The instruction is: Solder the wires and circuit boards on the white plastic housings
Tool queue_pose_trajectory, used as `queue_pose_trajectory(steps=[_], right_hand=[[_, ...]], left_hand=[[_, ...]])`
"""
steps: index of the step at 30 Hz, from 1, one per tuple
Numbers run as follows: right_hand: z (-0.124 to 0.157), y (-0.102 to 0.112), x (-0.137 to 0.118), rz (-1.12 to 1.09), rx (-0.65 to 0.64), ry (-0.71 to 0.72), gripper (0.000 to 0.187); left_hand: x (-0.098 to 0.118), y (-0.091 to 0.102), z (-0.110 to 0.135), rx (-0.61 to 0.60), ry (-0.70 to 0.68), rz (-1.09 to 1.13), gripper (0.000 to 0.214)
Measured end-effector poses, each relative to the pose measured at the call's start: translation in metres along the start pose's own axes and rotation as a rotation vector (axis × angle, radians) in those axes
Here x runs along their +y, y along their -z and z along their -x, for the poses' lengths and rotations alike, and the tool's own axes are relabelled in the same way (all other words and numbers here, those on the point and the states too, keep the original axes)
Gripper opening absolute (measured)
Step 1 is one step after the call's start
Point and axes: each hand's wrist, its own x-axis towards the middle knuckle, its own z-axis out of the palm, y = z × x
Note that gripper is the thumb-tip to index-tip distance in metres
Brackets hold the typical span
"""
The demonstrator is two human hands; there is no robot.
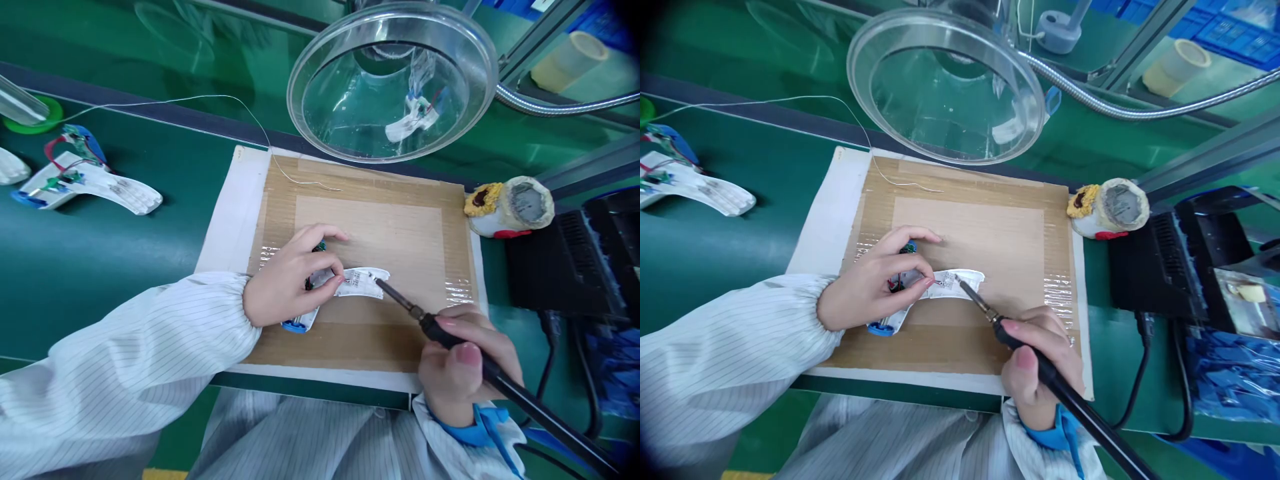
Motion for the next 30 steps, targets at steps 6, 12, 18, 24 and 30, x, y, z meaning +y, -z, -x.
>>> queue_pose_trajectory(steps=[6, 12, 18, 24, 30], right_hand=[[0.008, -0.006, 0.0, -0.006, 0.085, -0.238, 0.026], [0.004, -0.015, 0.002, 0.143, -0.289, -0.237, 0.039], [-0.007, -0.02, 0.004, 0.219, -0.369, -0.059, 0.05], [-0.007, -0.021, 0.002, 0.207, -0.399, -0.084, 0.046], [-0.001, -0.012, 0.0, 0.141, -0.284, -0.159, 0.031]], left_hand=[[0.0, 0.001, 0.0, -0.003, 0.007, -0.004, 0.018], [0.0, -0.001, 0.001, 0.001, 0.016, -0.015, 0.017], [0.002, 0.014, -0.003, -0.052, -0.122, -0.165, 0.021], [0.008, 0.009, -0.003, 0.037, -0.08, -0.161, 0.02], [0.008, -0.002, -0.001, 0.063, 0.022, -0.05, 0.019]])
